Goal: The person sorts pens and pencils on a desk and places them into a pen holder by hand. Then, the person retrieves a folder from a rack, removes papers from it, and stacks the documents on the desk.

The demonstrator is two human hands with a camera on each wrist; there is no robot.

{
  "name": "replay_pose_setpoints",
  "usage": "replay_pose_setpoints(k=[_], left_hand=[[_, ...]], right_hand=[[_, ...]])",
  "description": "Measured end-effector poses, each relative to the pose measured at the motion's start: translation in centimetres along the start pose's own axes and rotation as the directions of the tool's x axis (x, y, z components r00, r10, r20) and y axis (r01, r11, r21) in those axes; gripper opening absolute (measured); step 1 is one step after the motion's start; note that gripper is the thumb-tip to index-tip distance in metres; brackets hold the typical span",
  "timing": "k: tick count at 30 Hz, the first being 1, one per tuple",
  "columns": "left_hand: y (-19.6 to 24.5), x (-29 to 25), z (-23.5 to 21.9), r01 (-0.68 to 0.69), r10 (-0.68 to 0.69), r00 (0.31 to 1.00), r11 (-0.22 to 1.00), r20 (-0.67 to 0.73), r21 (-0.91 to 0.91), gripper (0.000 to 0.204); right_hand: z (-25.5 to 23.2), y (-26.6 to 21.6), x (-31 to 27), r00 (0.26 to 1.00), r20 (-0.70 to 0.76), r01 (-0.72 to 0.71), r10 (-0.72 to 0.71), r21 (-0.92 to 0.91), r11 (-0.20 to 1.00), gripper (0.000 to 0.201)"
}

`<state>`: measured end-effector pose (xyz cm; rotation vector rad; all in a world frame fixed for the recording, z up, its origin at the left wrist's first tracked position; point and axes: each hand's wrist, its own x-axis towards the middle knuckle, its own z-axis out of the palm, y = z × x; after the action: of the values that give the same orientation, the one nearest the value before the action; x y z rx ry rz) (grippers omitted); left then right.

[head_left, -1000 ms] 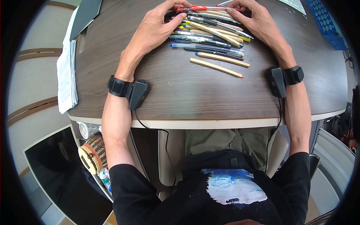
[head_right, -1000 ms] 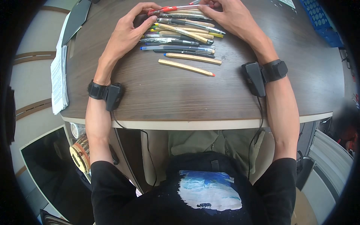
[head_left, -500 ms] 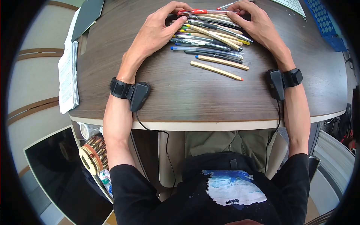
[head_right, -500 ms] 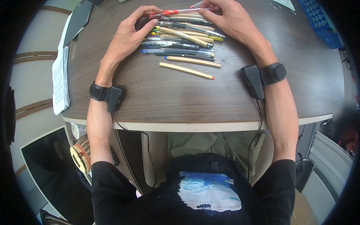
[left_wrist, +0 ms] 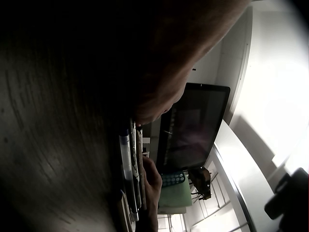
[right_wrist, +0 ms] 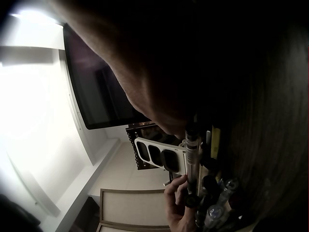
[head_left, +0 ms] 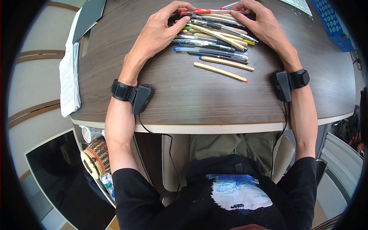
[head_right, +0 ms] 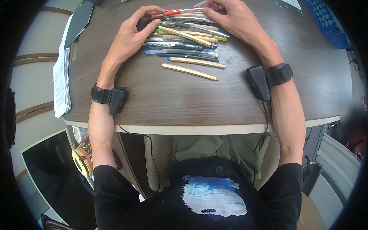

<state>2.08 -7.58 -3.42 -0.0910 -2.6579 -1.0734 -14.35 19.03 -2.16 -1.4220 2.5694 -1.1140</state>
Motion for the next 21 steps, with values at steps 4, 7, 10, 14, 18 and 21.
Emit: replay_pose_setpoints(k=[4,7,10,14,18,21], left_hand=[[0.17,0.02,-0.04,0.026,-0.026,1.0,1.0,0.001,-0.015,0.033],[0.14,0.14,-0.14,0.011,-0.011,1.0,1.0,-0.006,0.007,0.033],[0.38,0.03,-0.24,0.03,-0.03,1.0,0.999,0.008,-0.013,0.033],[0.48,0.03,-0.07,0.031,-0.031,1.0,1.0,-0.006,-0.004,0.033],[0.14,0.0,-0.07,0.023,-0.023,1.0,1.0,-0.003,-0.001,0.033],[0.19,0.0,-0.06,0.031,-0.031,1.0,0.999,0.007,-0.018,0.033]], right_hand=[[-0.11,-0.19,-0.04,1.0,-0.001,0.004,-0.004,0.011,1.0,0.024],[-0.16,-0.52,-0.06,0.999,-0.019,0.033,-0.034,-0.035,0.999,0.024],[0.08,-0.14,0.0,0.999,-0.028,0.033,-0.034,-0.032,0.999,0.023],[-0.02,-0.11,-0.03,0.999,-0.021,0.025,-0.025,0.009,1.0,0.023],[0.04,0.06,0.04,1.0,-0.021,0.016,-0.017,-0.013,1.0,0.023],[0.1,0.2,0.01,0.999,-0.017,0.028,-0.029,-0.027,0.999,0.024]])
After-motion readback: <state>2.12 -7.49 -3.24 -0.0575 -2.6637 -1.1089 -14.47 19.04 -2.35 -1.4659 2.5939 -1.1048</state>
